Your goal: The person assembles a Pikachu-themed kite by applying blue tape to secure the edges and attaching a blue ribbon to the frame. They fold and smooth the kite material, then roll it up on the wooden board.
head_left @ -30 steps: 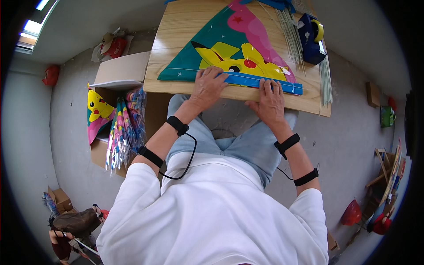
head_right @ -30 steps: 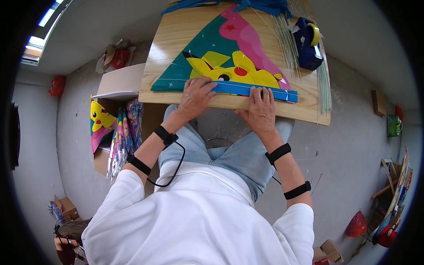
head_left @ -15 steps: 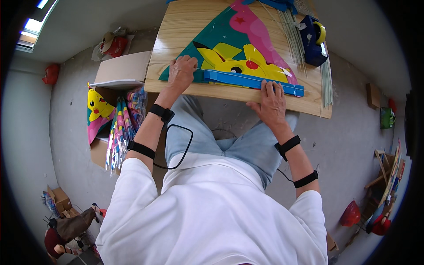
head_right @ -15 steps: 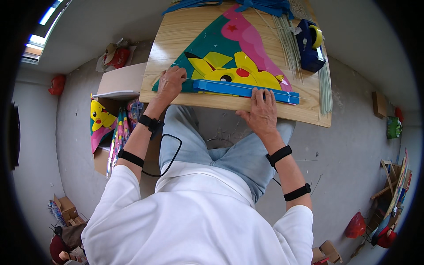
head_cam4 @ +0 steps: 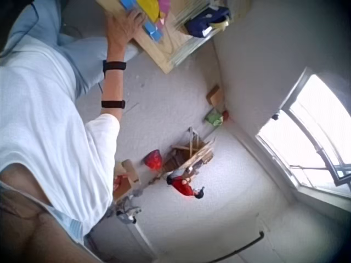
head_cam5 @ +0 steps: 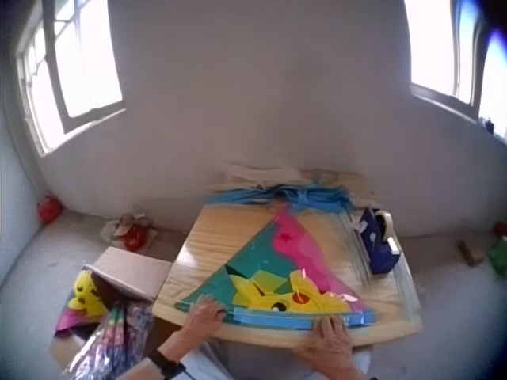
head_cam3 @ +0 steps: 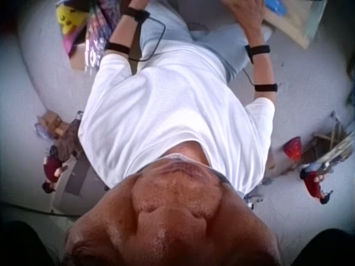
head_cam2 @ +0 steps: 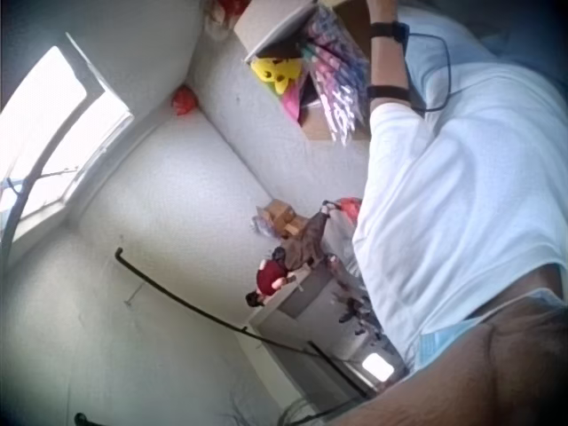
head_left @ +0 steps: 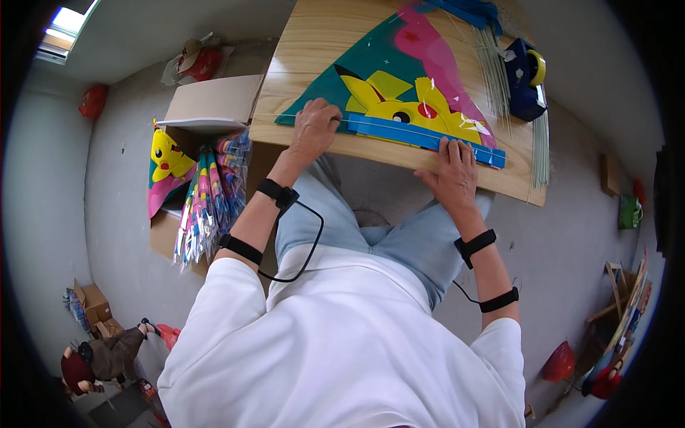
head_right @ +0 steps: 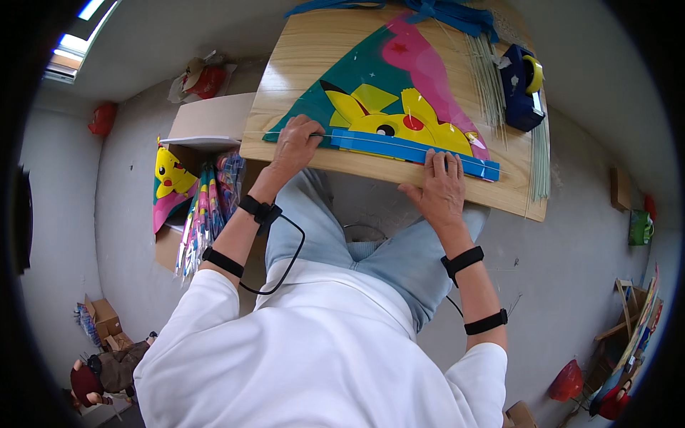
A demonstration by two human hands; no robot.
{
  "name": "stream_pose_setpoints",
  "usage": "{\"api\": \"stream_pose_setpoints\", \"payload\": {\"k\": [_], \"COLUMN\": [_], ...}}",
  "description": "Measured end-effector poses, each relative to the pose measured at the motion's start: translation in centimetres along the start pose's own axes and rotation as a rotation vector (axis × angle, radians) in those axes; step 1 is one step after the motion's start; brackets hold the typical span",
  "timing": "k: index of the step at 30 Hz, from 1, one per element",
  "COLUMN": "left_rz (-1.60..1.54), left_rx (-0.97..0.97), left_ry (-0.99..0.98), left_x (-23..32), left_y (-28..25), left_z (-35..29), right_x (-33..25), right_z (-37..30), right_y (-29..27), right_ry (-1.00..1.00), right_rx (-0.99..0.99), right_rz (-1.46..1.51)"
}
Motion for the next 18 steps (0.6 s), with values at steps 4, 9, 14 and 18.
{"api": "stream_pose_setpoints", "payload": {"k": [4,9,14,18], "left_rz": [-0.113,-0.048,0.097,0.16], "left_rx": [0.059,0.079,0.031,-0.097], "left_ry": [0.034,0.045,0.183,0.287], "left_x": [1.9,4.0,6.6,8.5], "left_y": [1.1,1.4,2.6,4.6], "left_z": [0.0,-0.2,-0.4,-0.8], "right_x": [0.1,0.2,0.2,0.4], "right_z": [0.0,-0.1,0.0,-0.1], "right_y": [0.0,0.1,0.2,0.2], "right_ry": [-0.001,-0.001,-0.001,-0.016], "right_rx": [-0.019,-0.004,-0.009,-0.007], "right_rz": [0.007,0.002,0.018,0.025]}}
Point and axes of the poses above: each hand's wrist, its own z-axis towards the middle knuckle, its own y-axis out of the palm, x = y × z, the point moved 5 cm from there along z, towards the middle knuckle, and after that the axes turned 3 degrees about -y, right-handed, at the moved point
